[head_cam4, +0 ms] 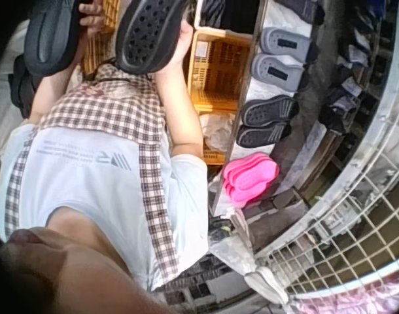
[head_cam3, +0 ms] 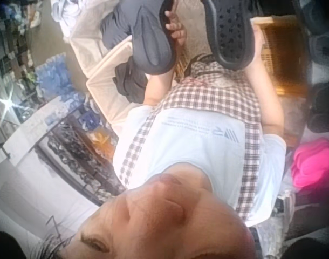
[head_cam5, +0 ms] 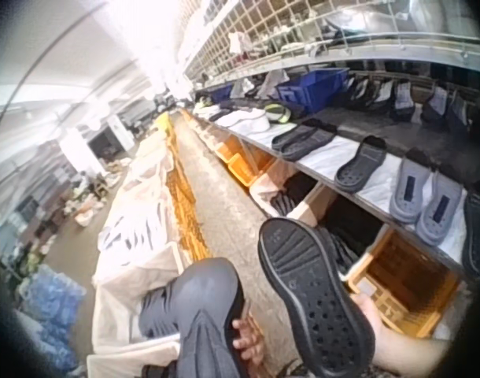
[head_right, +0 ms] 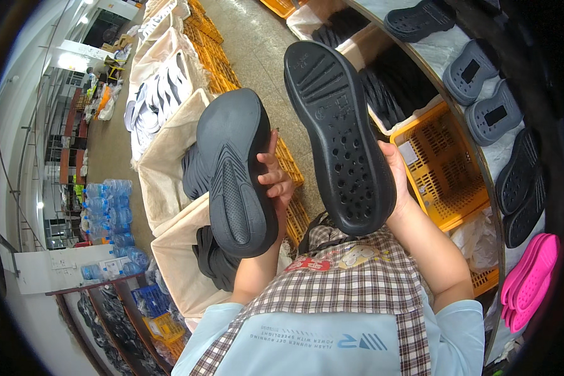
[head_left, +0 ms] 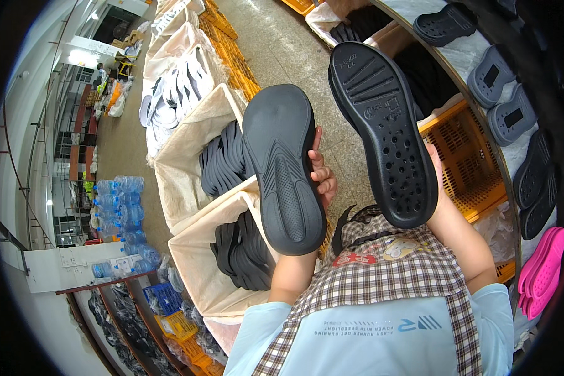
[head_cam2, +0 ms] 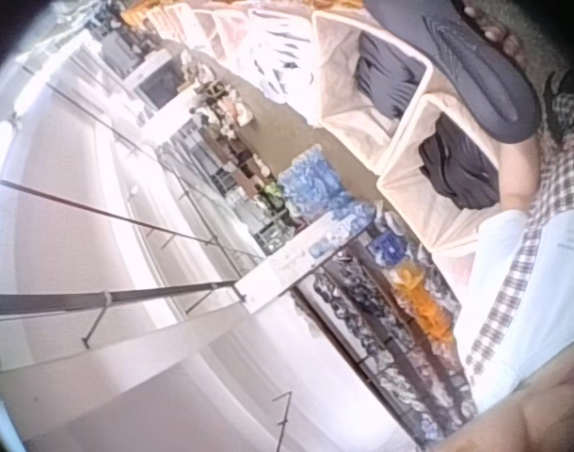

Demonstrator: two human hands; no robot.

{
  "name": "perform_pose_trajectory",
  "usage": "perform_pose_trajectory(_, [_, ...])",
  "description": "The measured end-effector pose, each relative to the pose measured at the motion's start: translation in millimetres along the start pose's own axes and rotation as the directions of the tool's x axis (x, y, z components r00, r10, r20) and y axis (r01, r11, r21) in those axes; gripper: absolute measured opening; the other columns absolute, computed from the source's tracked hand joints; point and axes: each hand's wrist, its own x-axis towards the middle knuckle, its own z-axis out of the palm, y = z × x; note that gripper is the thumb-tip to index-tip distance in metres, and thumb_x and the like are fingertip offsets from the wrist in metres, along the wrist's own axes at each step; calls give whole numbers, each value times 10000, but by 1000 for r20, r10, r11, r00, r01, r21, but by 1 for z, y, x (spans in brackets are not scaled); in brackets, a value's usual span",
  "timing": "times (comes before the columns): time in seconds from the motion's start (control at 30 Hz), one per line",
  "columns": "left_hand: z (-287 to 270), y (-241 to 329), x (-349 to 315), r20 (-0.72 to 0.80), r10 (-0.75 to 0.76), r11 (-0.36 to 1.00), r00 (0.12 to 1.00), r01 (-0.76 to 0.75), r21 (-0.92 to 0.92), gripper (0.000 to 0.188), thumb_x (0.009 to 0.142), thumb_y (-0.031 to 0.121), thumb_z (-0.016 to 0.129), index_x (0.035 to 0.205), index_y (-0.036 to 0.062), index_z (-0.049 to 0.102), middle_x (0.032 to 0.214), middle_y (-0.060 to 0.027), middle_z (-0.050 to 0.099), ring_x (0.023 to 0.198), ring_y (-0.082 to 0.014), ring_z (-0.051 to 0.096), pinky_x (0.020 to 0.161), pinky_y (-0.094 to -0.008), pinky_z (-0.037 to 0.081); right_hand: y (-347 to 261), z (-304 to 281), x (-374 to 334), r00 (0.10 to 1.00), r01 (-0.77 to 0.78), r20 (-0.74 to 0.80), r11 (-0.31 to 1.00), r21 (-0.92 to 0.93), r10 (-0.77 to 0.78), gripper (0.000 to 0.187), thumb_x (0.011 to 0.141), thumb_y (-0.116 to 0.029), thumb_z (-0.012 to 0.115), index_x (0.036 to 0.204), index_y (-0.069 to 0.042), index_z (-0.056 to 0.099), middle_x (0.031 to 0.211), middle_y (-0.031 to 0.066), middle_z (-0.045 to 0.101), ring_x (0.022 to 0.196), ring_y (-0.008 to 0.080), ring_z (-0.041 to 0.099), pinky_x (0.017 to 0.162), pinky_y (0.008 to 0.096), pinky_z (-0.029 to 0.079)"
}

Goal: The person walks through a warehouse and organizes slippers by color and type. They pick up white, pink, and black slippers from bins and shelves, inspect them, and place them back in designated areas.

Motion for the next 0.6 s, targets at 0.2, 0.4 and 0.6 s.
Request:
perform_pose_trajectory(0.2, [31, 8, 5, -539, 247, 686, 805, 248, 684, 396, 954, 238, 496, 1258, -9, 438, 1022, -93, 617, 815, -176, 626, 685, -295, 543, 6, -1, 5, 984, 119, -44, 824, -554, -171, 557, 843, -199, 468, 1368, -43, 368, 1239, 149, 544, 1098, 263, 565, 971, 377, 454])
perform_pose_trajectory(0.4, [42, -7, 17, -457, 241, 782, 856, 108, 614, 406, 930, 274, 525, 1237, 14, 474, 1002, -77, 573, 768, -163, 551, 640, -282, 487, 9, -16, 13, 987, -71, -153, 983, -170, 45, 565, 870, -297, 399, 1319, 45, 424, 1286, 218, 514, 1158, 309, 536, 1020, 427, 412])
perform_pose_trajectory(0.6, [52, -8, 12, -140, 60, 998, 988, -55, 40, 700, 821, 206, 646, 1386, 53, 262, 993, -59, 447, 731, -132, 418, 567, -246, 416, 5, -9, 9, 998, -40, -54, 998, -46, 38, 553, 844, -380, 414, 1225, -9, 567, 1181, 201, 599, 1015, 347, 624, 893, 475, 501])
